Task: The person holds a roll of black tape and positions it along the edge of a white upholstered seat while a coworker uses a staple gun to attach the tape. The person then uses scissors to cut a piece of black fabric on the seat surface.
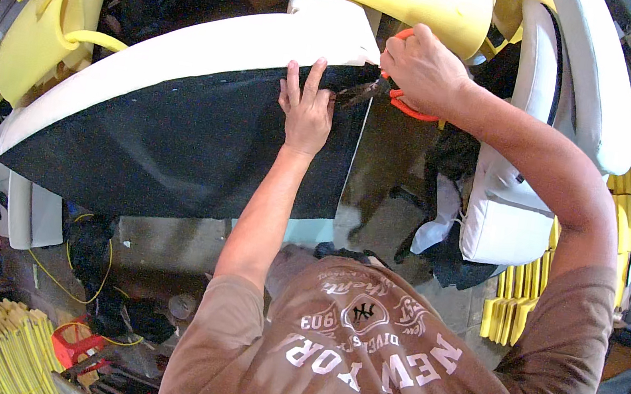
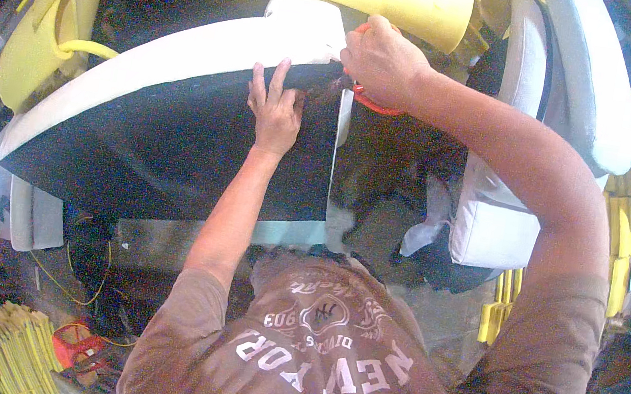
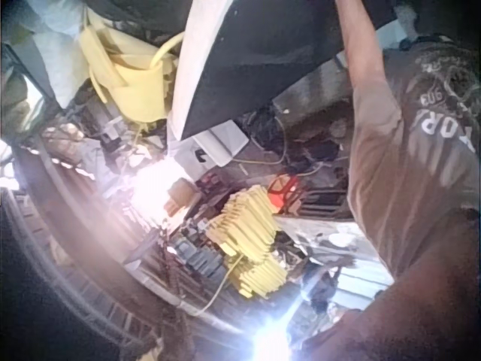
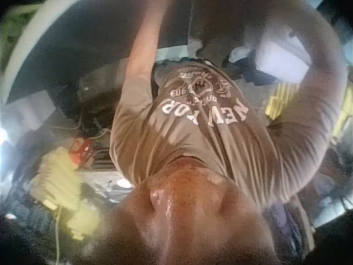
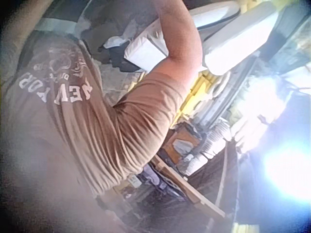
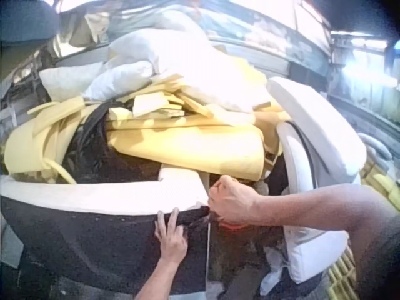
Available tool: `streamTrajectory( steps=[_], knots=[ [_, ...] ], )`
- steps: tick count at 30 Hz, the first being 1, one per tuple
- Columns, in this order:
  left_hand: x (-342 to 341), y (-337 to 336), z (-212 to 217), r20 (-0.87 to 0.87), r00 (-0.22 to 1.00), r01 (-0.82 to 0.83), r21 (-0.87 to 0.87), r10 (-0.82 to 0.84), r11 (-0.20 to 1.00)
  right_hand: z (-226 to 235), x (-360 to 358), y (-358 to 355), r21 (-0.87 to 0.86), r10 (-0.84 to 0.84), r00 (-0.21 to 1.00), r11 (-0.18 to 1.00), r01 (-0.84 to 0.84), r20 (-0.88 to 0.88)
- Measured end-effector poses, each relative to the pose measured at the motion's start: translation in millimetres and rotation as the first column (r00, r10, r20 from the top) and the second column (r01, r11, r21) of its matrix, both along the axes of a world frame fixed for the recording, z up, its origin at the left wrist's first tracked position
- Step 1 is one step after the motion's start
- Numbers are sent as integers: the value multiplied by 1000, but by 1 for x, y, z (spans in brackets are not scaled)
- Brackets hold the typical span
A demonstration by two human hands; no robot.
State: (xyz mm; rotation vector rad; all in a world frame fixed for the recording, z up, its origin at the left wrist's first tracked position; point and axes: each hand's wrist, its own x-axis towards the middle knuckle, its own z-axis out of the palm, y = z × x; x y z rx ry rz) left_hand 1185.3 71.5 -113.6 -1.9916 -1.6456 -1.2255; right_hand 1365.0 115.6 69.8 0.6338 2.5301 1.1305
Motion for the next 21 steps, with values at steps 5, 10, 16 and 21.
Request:
streamTrajectory(
  steps=[5,10,16,21],
  knots=[
    [1,-6,0,9,1000,-7,-6,7,1000,-4,-8,11,-12,-1,989,1000,3,146],
    [-2,-3,-1,23,1000,16,30,-17,999,-3,-19,13,48,146,980,987,-154,136],
    [-1,-1,3,38,999,20,-14,-19,1000,11,-24,10,68,139,976,986,-153,167],
    [-2,-2,3,40,999,27,-42,-25,999,8,-40,6,102,26,932,992,-68,361]
  ],
)
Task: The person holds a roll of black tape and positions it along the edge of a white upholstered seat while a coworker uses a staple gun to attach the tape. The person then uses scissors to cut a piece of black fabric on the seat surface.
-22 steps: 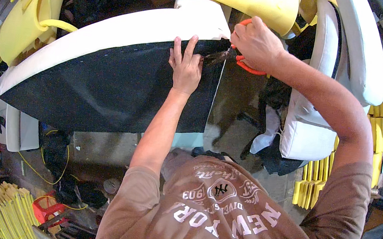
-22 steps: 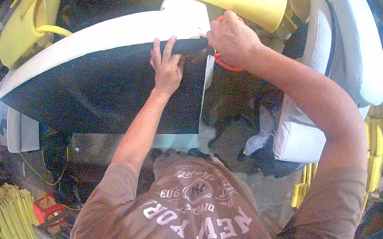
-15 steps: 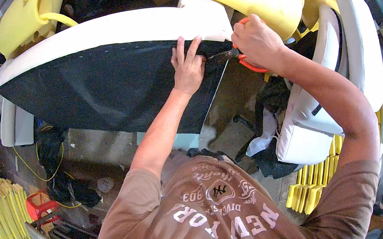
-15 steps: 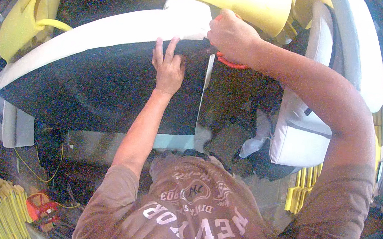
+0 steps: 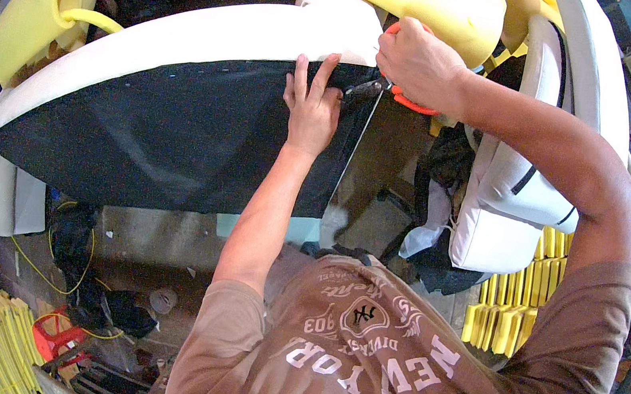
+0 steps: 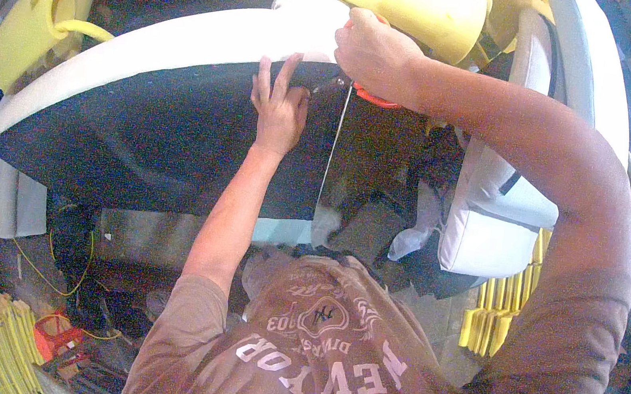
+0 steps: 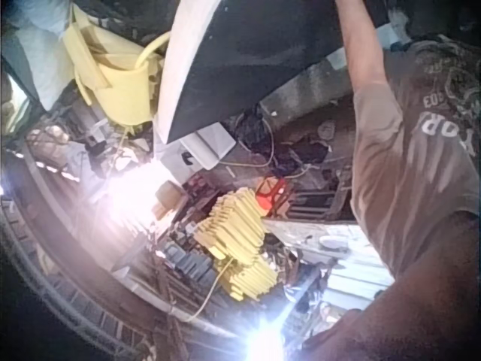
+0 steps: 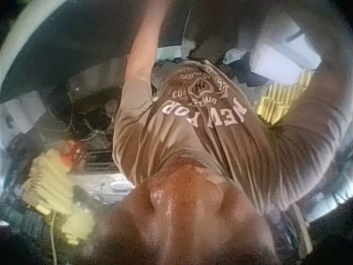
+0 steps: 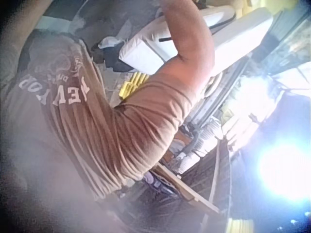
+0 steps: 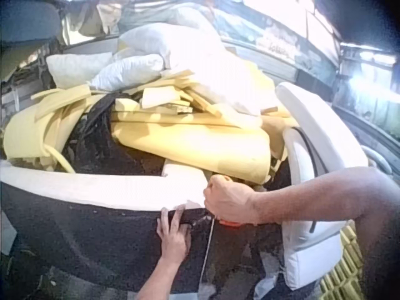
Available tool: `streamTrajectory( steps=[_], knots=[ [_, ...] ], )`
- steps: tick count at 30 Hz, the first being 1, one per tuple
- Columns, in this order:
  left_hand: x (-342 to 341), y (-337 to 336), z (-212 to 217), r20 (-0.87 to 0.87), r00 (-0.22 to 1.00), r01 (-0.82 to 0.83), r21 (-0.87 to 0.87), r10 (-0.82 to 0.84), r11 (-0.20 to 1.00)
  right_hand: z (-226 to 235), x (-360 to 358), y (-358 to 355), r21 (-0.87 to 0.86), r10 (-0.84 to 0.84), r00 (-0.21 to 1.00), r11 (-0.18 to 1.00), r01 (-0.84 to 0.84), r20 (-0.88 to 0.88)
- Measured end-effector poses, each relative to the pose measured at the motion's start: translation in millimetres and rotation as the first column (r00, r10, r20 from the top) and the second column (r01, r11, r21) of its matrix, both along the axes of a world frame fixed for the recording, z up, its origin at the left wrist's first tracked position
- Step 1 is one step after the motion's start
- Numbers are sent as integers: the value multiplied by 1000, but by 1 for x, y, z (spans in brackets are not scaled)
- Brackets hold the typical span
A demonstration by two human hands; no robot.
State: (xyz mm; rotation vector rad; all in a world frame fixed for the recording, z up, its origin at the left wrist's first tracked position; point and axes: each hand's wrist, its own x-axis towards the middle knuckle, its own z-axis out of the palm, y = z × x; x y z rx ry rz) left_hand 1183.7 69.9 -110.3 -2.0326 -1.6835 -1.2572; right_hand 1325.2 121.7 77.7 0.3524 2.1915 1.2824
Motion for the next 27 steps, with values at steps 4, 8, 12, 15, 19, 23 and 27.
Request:
streamTrajectory(
  steps=[4,8,12,15,19,23,27],
  knots=[
    [1,-1,3,4,1000,-7,-40,7,999,3,-13,6,14,8,999,1000,-9,54],
    [1,0,1,-2,1000,-18,-12,18,1000,8,-28,9,-2,92,983,996,-93,157],
    [1,-1,3,14,1000,-5,-30,5,1000,8,-31,6,-38,140,973,990,-135,182],
    [-1,-2,3,7,1000,11,-43,-11,999,7,-30,3,-48,132,965,991,-124,228],
    [-3,1,-1,-1,999,34,-11,-34,999,0,-12,0,-103,-16,998,994,22,61],
    [-11,-2,-5,5,998,57,23,-57,998,-27,24,2,-315,-368,908,902,296,-201],
    [-8,-5,-5,-22,999,40,51,-39,998,-79,62,-34,-525,-592,575,795,304,-565]
  ],
)
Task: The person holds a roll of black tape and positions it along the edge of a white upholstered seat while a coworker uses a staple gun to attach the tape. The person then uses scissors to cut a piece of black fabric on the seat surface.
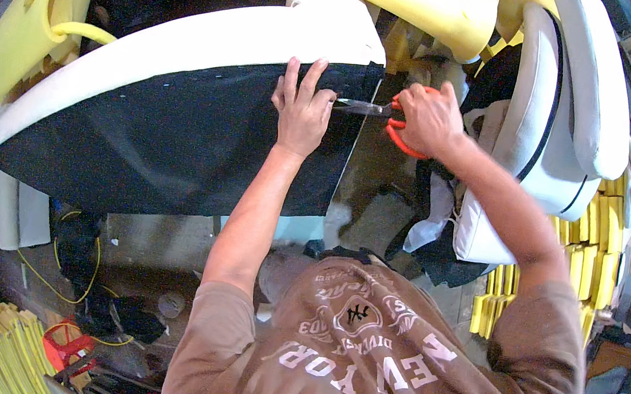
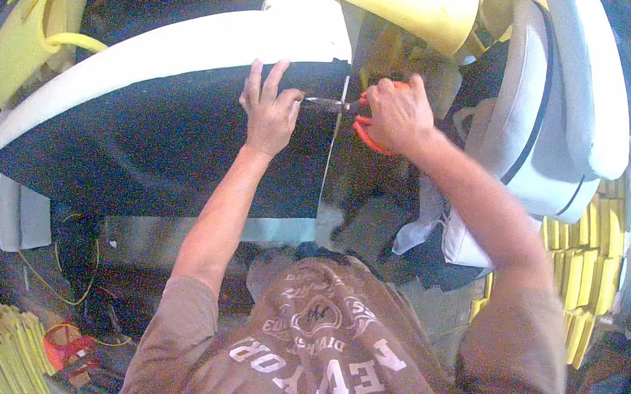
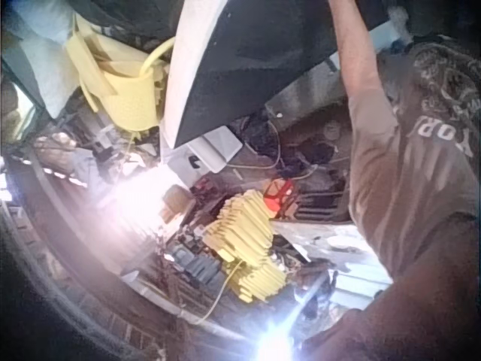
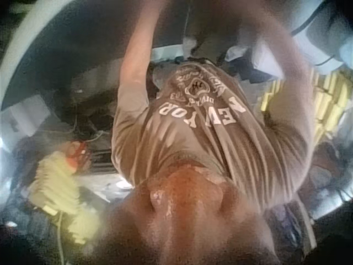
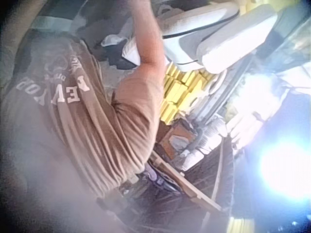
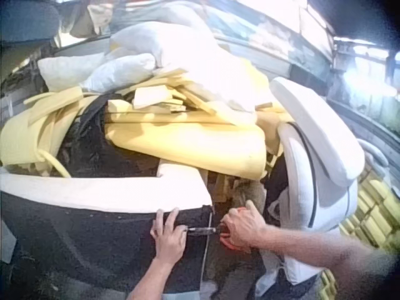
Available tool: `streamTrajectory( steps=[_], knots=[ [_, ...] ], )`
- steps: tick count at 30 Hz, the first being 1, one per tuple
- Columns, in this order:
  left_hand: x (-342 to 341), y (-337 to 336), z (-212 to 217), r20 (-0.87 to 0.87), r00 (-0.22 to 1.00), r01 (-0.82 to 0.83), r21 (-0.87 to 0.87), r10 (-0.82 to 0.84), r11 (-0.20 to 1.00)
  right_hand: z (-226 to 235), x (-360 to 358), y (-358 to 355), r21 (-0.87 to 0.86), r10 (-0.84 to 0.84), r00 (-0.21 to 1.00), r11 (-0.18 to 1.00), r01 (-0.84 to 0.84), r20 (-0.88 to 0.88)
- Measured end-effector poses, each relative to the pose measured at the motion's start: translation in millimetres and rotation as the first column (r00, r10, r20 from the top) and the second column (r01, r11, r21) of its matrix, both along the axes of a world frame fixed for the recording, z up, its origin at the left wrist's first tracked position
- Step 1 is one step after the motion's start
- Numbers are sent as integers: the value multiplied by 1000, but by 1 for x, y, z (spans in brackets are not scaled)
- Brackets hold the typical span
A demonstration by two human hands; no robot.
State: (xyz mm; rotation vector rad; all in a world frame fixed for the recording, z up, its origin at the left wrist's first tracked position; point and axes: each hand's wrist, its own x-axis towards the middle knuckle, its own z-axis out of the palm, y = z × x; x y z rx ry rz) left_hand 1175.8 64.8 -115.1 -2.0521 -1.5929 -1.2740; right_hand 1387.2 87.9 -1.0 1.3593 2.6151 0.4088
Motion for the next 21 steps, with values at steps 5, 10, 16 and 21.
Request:
streamTrajectory(
  steps=[5,10,16,21],
  knots=[
    [1,-2,10,-79,997,-12,-23,10,1000,-88,19,-26,205,-41,886,967,151,-462],
    [7,-10,22,-101,994,-50,-96,40,994,-124,14,-22,207,-88,813,946,249,-576],
    [21,-17,35,-192,974,-146,-116,122,982,-118,11,-21,293,39,751,933,209,-659],
    [24,-13,47,-285,953,-142,-125,101,982,-132,3,-22,306,25,691,908,288,-722]
  ],
)
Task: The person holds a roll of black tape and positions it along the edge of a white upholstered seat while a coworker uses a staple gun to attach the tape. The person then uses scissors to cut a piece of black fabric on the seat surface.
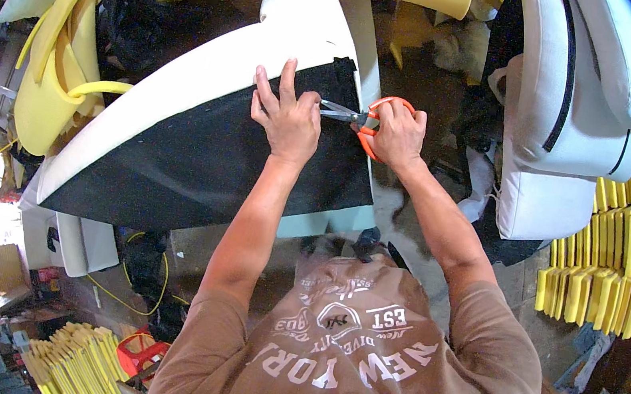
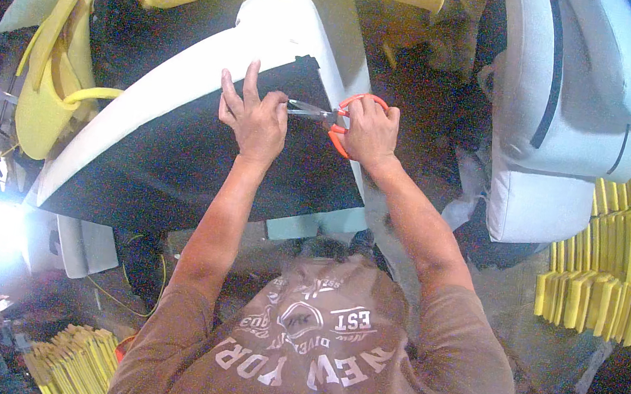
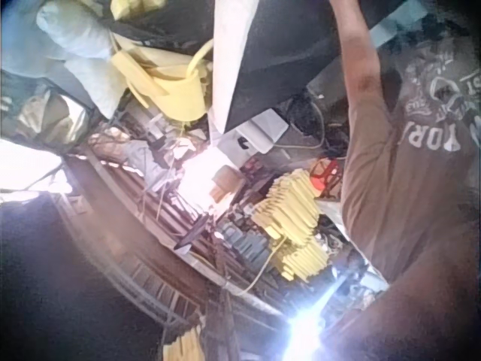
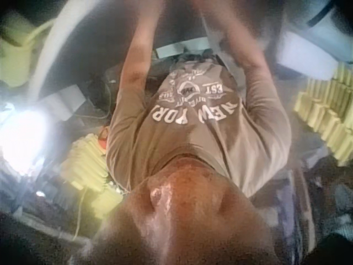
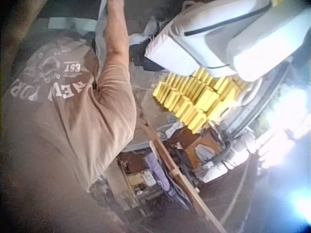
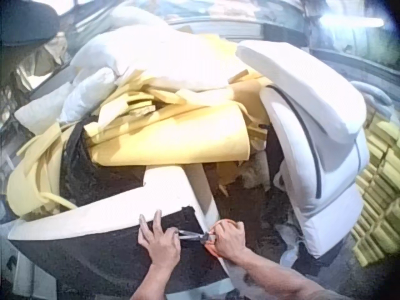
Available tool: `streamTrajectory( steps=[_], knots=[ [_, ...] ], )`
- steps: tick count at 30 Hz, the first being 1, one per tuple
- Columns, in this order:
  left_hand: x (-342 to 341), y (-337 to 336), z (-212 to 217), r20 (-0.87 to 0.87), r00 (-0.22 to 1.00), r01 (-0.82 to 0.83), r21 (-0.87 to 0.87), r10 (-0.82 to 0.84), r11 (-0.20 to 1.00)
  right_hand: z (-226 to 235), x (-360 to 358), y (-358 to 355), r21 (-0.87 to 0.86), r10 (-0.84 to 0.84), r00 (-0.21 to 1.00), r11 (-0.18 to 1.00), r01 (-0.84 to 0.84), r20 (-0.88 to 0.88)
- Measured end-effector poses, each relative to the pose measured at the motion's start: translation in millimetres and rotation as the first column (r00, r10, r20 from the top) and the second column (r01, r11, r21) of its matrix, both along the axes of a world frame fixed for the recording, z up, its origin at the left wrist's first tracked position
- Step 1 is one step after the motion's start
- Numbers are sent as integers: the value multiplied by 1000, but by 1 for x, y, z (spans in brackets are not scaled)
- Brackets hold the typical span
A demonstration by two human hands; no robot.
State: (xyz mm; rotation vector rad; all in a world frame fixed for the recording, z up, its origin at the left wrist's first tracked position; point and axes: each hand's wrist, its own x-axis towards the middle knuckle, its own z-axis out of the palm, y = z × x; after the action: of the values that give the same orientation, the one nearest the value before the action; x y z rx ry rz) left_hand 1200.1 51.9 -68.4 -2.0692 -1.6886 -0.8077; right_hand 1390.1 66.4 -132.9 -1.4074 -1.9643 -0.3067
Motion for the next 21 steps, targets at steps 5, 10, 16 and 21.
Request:
streamTrajectory(
  steps=[5,10,16,21],
  knots=[
    [-2,0,10,-40,998,40,-73,-43,996,-10,-3,3,10,39,998,999,-38,-46],
    [-3,3,15,-58,996,66,-93,-71,994,-14,-3,11,42,95,993,995,-92,-68],
    [-1,1,20,-87,995,33,-134,-45,990,-18,-7,11,67,90,993,994,-85,-71],
    [-1,-1,25,9,998,61,-172,-60,983,-25,-6,10,43,49,998,998,-47,-41]
  ],
)
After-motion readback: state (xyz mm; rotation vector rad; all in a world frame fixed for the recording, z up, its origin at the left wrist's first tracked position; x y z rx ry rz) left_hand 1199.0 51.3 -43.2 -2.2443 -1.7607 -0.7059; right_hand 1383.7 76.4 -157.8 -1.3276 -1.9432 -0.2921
